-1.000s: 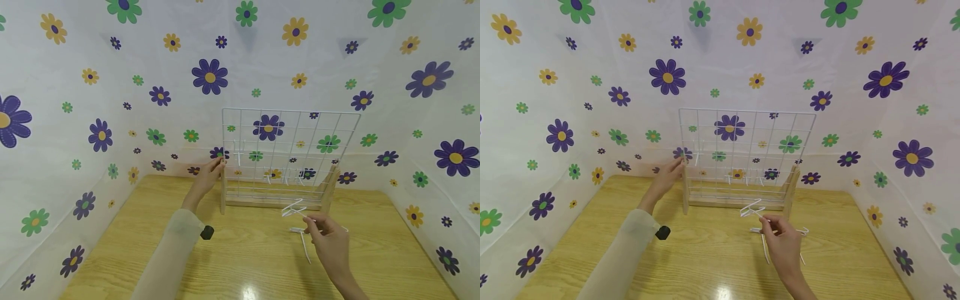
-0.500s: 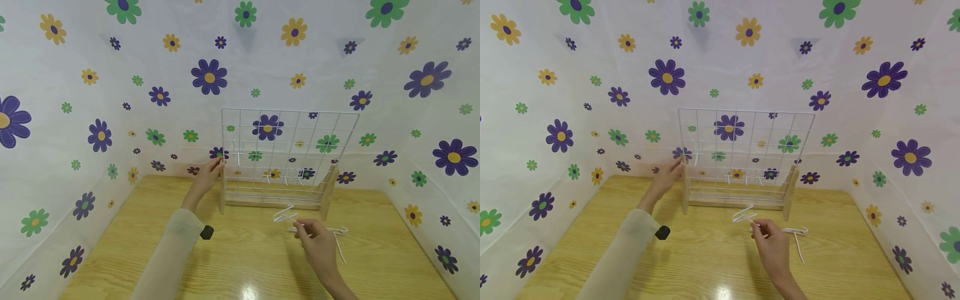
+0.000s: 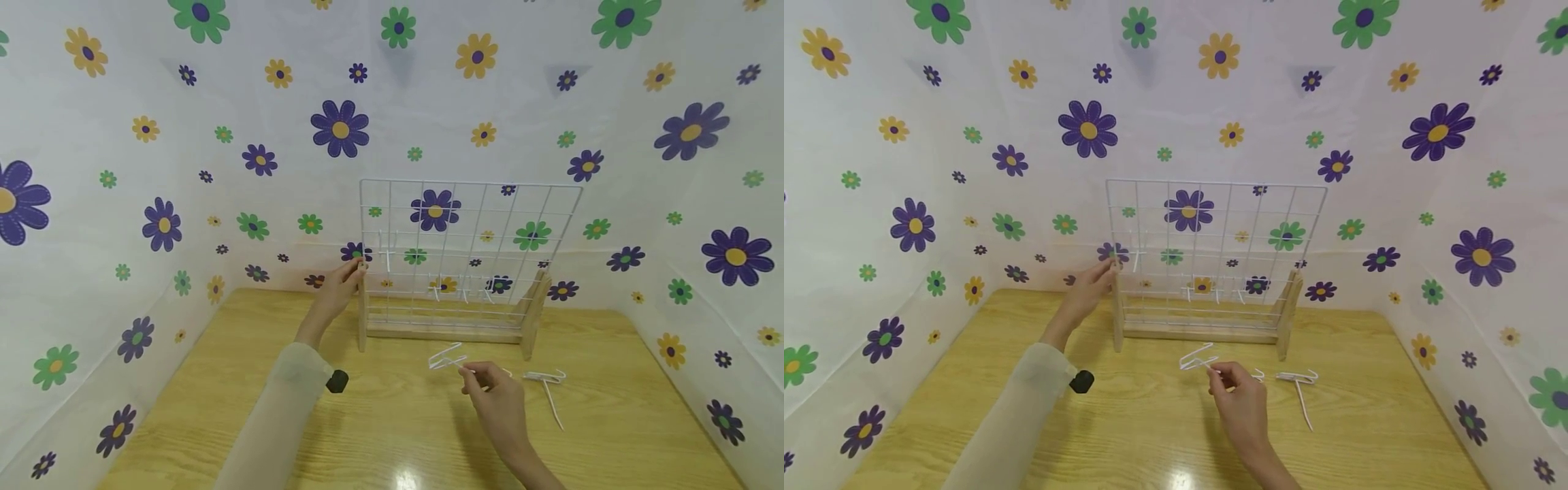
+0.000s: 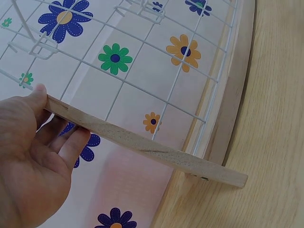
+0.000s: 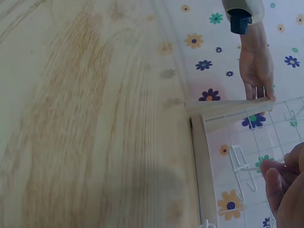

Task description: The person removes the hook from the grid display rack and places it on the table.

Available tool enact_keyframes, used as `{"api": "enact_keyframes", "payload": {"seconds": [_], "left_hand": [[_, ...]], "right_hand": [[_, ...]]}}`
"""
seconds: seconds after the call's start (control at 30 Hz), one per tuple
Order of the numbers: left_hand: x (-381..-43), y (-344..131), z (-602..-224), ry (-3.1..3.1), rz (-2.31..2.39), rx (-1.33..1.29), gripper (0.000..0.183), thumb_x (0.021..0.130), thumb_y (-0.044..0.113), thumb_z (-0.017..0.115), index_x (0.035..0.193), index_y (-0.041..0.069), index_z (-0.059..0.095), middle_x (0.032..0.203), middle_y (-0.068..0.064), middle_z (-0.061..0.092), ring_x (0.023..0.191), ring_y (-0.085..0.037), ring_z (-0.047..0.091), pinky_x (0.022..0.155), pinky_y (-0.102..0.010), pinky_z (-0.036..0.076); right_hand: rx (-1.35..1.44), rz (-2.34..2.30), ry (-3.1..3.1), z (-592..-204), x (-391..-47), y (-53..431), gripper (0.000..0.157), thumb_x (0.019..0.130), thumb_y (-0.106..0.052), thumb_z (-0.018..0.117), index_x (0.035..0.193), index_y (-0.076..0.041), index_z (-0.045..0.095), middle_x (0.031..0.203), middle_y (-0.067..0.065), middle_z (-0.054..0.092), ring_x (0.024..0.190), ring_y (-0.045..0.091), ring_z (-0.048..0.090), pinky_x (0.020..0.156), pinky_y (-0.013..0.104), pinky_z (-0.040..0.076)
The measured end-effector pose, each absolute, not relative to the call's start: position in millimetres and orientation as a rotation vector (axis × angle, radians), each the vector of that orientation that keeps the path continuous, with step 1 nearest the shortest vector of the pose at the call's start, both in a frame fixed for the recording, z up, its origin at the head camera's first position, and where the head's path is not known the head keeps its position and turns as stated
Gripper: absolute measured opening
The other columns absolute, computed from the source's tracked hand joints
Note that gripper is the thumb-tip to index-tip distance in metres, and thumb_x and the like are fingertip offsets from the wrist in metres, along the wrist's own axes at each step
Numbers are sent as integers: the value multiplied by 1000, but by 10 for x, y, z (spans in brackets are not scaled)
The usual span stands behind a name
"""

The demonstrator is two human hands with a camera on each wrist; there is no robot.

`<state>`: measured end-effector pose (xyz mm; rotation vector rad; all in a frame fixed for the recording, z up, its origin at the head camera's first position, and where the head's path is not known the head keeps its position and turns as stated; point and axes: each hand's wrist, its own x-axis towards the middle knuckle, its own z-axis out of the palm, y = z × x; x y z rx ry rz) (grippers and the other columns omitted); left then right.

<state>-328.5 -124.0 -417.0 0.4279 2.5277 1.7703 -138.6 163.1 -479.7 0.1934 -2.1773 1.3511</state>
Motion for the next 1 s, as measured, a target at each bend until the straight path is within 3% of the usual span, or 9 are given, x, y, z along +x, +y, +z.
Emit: {"api": "enact_keyframes", "payload": {"seconds": [0.27, 0.7, 1.0], "left_hand": [[-3292, -1238, -4189, 2527, 1778, 439, 53, 112, 35, 46, 161, 15, 39, 159, -14, 44, 142, -35, 46, 113, -47, 45], [-3286, -1232, -4192, 2525, 1780, 445, 53, 112, 34, 46, 161, 14, 38, 160, -14, 43, 142, -36, 46, 112, -46, 45], [-3280, -1238, -4199, 2521, 1780, 450, 54, 112, 38, 45, 161, 16, 38, 161, -13, 42, 143, -36, 46, 113, -48, 44]], "right_hand": [[196, 1349, -2203, -4852, -1422, 1533, 8, 88, 4, 78, 92, -3, 76, 71, -2, 73, 57, 16, 67, 36, 11, 34], [134, 1279, -2321, -4932, -1433, 1515, 5, 91, 2, 77, 94, 3, 74, 72, 7, 73, 56, 19, 67, 38, 11, 35], [81, 1177, -2386, -4969, -1434, 1466, 8, 92, -3, 77, 93, 4, 73, 69, 3, 72, 49, -1, 53, 37, 15, 36]]}}
